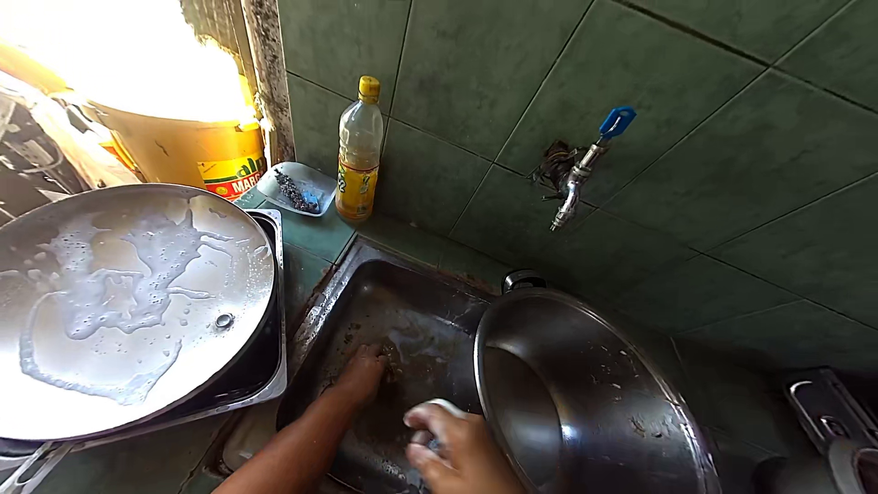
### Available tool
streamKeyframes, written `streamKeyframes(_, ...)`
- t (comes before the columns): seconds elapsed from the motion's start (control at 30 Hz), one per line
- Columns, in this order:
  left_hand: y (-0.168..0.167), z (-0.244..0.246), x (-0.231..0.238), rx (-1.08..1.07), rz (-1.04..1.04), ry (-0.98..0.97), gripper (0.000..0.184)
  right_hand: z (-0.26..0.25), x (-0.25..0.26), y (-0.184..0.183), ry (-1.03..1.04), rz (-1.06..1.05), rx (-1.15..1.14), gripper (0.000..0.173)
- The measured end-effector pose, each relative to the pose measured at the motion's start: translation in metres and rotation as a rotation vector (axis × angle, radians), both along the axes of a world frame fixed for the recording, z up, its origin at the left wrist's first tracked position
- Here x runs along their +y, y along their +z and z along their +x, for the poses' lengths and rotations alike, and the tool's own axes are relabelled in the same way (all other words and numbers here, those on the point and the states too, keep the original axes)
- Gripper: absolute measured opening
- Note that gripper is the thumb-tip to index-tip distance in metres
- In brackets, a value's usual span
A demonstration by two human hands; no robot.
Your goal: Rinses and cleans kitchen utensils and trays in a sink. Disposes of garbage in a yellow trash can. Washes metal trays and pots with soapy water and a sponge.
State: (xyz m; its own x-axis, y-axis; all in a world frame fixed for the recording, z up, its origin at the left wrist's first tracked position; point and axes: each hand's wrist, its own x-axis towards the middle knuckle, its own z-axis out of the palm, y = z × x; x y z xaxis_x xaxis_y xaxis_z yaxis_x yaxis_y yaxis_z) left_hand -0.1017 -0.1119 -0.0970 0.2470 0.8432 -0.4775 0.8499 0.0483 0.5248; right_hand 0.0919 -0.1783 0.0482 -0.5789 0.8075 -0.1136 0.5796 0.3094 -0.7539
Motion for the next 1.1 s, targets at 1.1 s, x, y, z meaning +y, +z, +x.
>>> streamKeyframes(1.1, 0.024, -0.005, -0.009, 0.068, -0.228, -0.166, 0.031, -0.062, 0.058, -0.125, 0.008, -0.204, -0.757, 0.042)
